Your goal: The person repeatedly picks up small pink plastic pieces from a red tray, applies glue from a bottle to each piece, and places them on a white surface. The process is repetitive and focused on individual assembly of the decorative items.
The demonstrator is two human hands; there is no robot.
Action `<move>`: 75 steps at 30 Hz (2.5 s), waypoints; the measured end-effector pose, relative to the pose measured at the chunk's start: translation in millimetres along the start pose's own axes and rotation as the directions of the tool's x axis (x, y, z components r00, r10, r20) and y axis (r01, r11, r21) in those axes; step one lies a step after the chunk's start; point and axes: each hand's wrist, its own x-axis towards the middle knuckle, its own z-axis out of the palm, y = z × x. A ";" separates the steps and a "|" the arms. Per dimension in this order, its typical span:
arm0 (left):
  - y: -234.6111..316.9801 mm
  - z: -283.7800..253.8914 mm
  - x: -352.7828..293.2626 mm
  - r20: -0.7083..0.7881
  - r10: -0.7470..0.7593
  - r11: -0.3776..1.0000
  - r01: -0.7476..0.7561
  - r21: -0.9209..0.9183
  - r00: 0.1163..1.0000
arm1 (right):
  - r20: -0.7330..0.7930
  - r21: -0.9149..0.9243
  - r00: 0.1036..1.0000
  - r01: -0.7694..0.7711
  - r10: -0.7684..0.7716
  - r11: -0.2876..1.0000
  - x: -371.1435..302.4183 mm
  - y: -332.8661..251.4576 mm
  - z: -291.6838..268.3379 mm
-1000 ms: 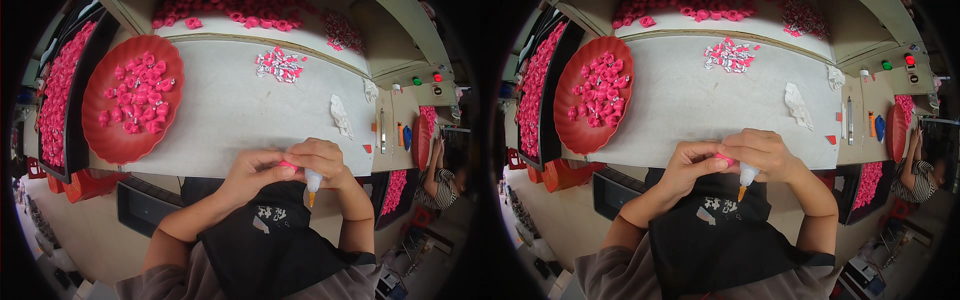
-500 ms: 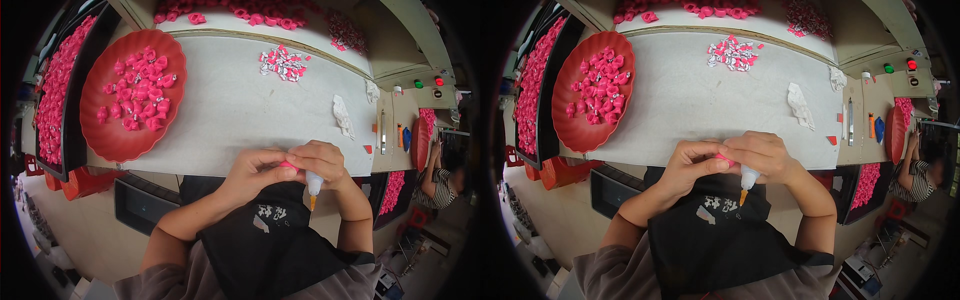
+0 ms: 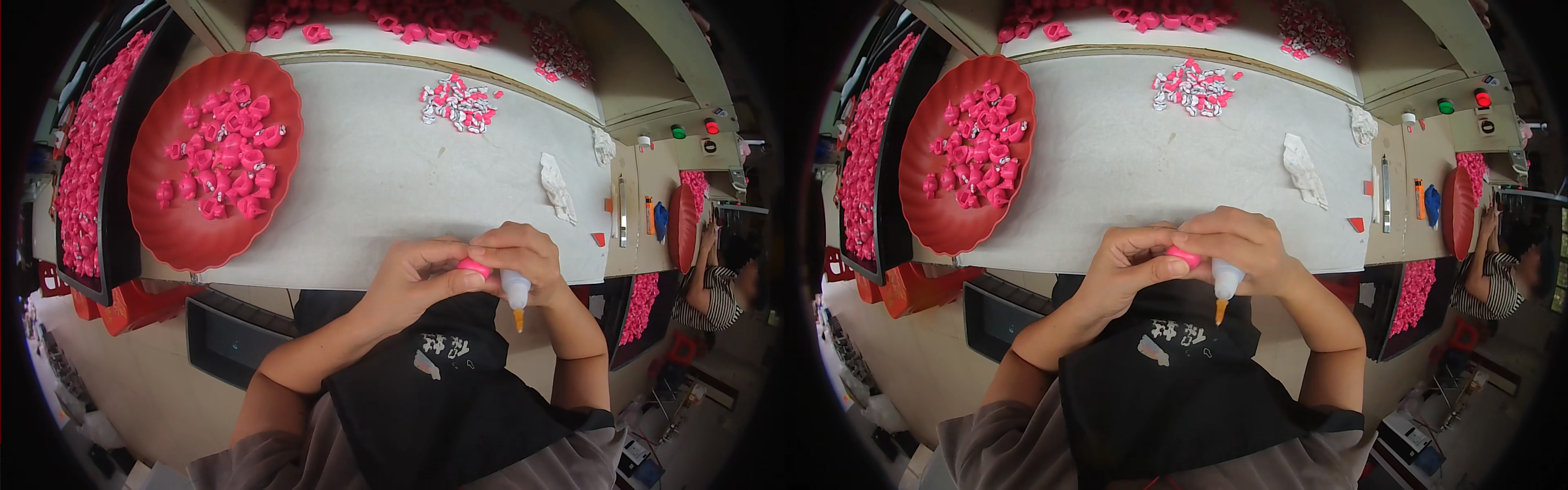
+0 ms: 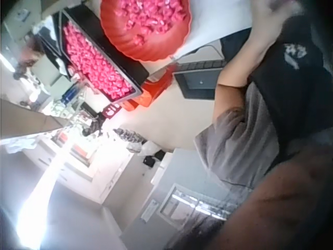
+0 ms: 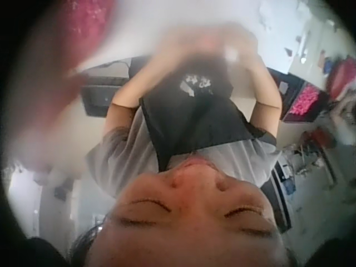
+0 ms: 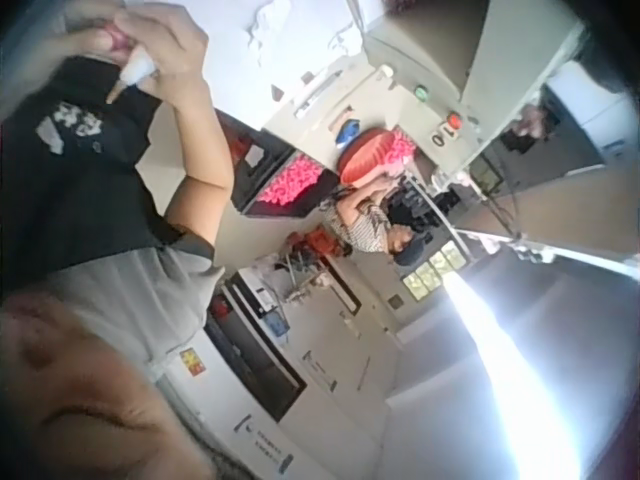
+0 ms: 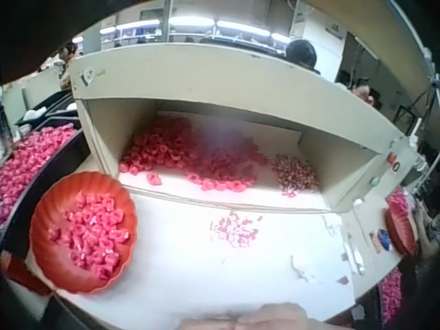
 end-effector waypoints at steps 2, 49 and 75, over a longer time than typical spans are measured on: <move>-0.6 -1.1 2.4 -0.014 0.123 0.981 -0.120 0.155 0.992 | -0.085 0.080 0.995 -0.052 0.058 0.995 -4.0 1.0 6.1; 3.0 8.5 44.1 0.290 0.618 0.250 -0.533 0.808 0.730 | -0.361 0.444 0.804 -0.297 0.472 0.845 -24.2 -2.5 2.2; 69.8 -49.2 230.8 0.109 0.550 -0.375 0.128 0.918 0.828 | -0.296 0.434 0.717 -0.487 0.631 0.758 -48.2 -1.0 -32.6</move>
